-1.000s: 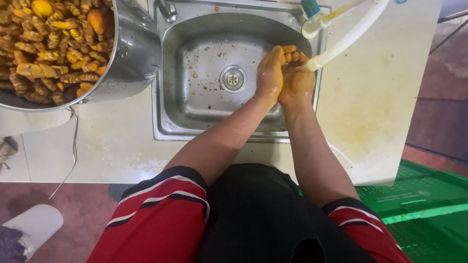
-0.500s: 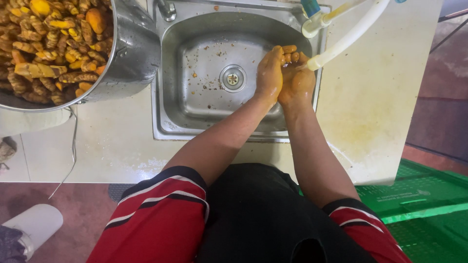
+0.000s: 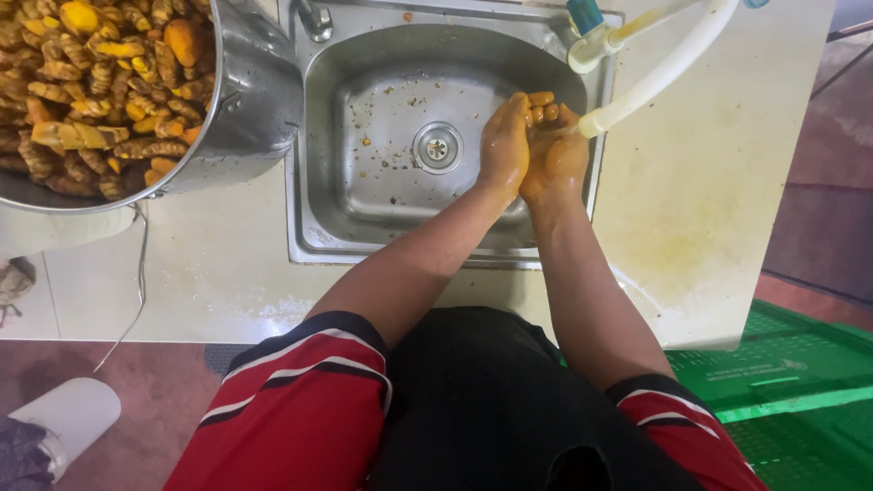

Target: Washing turmeric roots in a sink and transferring them to a large pot

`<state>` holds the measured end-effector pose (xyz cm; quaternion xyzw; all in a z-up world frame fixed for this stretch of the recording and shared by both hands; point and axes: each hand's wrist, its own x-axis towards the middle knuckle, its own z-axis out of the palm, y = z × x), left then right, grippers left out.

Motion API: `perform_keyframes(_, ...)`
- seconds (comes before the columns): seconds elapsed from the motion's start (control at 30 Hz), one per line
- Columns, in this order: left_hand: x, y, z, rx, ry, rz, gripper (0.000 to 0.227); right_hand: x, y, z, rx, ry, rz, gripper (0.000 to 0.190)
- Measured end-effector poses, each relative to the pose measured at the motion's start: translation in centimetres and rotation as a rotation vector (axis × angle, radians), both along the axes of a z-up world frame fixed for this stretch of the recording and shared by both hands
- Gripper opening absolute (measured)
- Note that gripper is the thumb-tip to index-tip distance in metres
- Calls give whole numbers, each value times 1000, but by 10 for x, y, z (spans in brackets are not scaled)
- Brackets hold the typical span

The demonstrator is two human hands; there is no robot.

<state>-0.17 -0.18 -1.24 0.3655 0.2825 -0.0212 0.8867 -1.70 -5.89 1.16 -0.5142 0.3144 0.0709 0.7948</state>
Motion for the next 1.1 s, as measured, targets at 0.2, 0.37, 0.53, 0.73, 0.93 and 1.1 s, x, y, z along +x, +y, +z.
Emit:
perform_keyframes(0.2, -10, -1, -2, 255, -116, -45, 38, 3, 2, -5, 77, 15, -41, 13)
perform_keyframes(0.37, -11, -3, -9, 305, -115, -74, 37, 0, 1, -8, 134, 28, -74, 13)
perform_keyframes(0.53, -12, -6, -27, 252, -106, -33, 37, -5, 3, -11, 192, 34, -111, 13)
perform_keyframes(0.73, -14, -8, -46, 421, 8, -82, 37, -7, 7, -21, 271, 58, -162, 14)
perform_keyframes(0.93, 21, 2, -59, 392, -34, -50, 38, 42, -1, -28, 350, 60, -211, 16)
perform_keyframes(1.1, 181, 53, 79, 335, 438, -460, 48, 231, -33, -59, 701, -863, 891, 14)
